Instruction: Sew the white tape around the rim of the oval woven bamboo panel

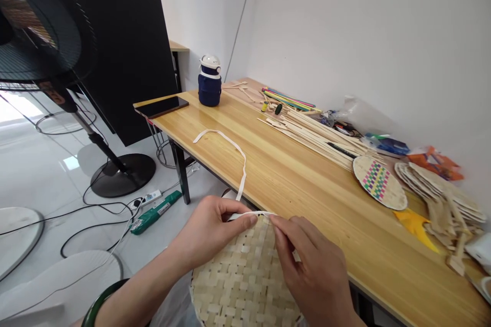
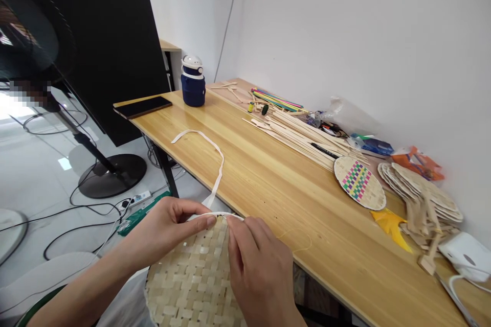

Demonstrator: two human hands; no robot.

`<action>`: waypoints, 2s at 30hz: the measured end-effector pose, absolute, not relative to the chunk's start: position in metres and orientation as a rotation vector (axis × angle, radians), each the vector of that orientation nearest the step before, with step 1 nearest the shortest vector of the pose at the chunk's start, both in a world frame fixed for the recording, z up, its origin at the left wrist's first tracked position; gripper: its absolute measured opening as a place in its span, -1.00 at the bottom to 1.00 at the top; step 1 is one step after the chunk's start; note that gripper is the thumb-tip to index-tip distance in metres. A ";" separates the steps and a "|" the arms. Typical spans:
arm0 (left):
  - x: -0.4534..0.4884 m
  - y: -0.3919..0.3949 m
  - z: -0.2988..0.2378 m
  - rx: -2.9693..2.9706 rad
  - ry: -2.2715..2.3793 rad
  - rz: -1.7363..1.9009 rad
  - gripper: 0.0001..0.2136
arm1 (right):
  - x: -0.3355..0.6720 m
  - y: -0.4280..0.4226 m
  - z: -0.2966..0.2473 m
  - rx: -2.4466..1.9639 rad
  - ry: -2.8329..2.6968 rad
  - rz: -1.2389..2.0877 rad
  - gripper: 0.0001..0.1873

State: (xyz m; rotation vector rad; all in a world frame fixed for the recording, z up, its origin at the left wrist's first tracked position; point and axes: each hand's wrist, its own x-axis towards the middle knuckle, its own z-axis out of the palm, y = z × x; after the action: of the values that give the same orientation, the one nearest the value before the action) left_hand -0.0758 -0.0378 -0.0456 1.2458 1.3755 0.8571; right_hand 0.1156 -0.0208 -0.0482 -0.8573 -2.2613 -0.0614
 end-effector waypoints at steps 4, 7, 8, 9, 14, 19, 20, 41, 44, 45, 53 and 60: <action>-0.074 -0.039 -0.045 1.265 1.380 0.862 -0.72 | 0.116 -0.022 -0.049 -0.871 -2.287 -0.092 -0.79; -0.073 -0.040 -0.045 1.297 1.389 0.875 -0.71 | 0.116 -0.022 -0.048 -0.869 -2.314 -0.133 -0.78; -0.073 -0.041 -0.044 1.305 1.388 0.877 -0.71 | 0.116 -0.022 -0.047 -0.869 -2.319 -0.138 -0.78; -0.073 -0.040 -0.044 1.308 1.385 0.877 -0.71 | 0.116 -0.022 -0.047 -0.869 -2.321 -0.135 -0.78; -0.074 -0.039 -0.045 1.280 1.376 0.865 -0.70 | 0.117 -0.020 -0.046 -0.871 -2.282 -0.050 -0.82; -0.074 -0.042 -0.045 1.297 1.390 0.862 -0.70 | 0.117 -0.019 -0.048 -0.866 -2.307 -0.121 -0.78; -0.074 -0.042 -0.044 1.310 1.398 0.867 -0.70 | 0.117 -0.019 -0.048 -0.861 -2.317 -0.148 -0.77; -0.058 -0.053 -0.051 1.775 1.540 1.128 -0.78 | 0.111 -0.016 -0.026 -0.816 -2.597 -0.150 -0.71; -0.057 -0.054 -0.051 1.783 1.521 1.145 -0.79 | 0.116 -0.013 -0.024 -0.858 -2.553 -0.075 -0.74; -0.057 -0.055 -0.051 1.784 1.513 1.149 -0.79 | 0.117 -0.012 -0.023 -0.872 -2.553 -0.066 -0.75; -0.049 -0.056 -0.053 1.883 1.499 1.139 -0.73 | 0.108 -0.021 -0.023 -0.863 -2.589 -0.267 -0.67; -0.054 -0.053 -0.053 1.813 1.514 1.096 -0.76 | 0.116 -0.025 -0.027 -1.001 -2.473 -0.264 -0.74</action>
State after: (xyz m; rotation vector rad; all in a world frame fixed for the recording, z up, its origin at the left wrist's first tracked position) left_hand -0.0537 -0.0532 -0.0526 1.8129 1.5137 1.0963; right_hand 0.1161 -0.0249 -0.0271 -1.0013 -2.4731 -0.2637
